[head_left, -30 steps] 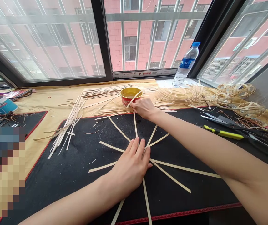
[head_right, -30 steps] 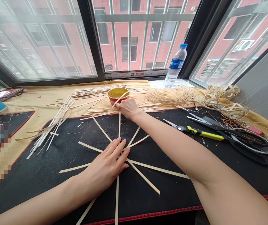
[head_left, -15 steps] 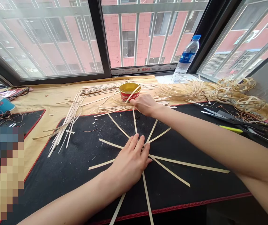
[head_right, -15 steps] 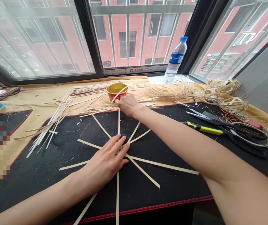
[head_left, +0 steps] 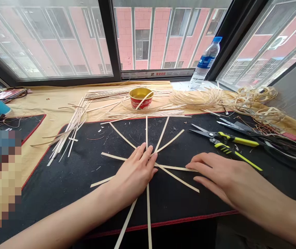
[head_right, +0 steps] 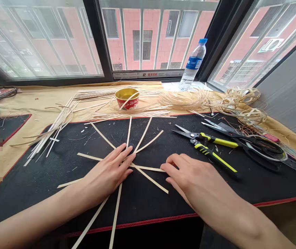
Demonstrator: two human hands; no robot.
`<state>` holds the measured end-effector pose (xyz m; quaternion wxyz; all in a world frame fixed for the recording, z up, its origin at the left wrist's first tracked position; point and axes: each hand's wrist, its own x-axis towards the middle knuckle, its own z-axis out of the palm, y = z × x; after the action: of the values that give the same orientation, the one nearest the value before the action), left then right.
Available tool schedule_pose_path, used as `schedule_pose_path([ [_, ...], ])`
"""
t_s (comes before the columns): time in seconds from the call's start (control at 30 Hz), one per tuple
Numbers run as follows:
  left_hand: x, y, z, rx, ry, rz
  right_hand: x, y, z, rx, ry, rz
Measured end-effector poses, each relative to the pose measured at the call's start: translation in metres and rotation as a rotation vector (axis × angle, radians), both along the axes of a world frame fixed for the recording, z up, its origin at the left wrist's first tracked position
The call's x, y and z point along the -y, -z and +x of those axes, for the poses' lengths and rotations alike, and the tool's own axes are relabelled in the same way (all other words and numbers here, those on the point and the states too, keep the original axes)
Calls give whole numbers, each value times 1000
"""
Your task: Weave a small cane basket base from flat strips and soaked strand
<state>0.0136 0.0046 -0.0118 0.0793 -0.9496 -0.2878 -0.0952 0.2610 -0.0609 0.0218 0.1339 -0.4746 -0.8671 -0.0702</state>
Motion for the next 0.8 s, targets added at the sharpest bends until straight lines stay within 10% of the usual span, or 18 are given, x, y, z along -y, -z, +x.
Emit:
schedule_pose_path([
  [0.8,5,-25,-47,208,0,10,-6,9,-28,-172,-95,-316],
])
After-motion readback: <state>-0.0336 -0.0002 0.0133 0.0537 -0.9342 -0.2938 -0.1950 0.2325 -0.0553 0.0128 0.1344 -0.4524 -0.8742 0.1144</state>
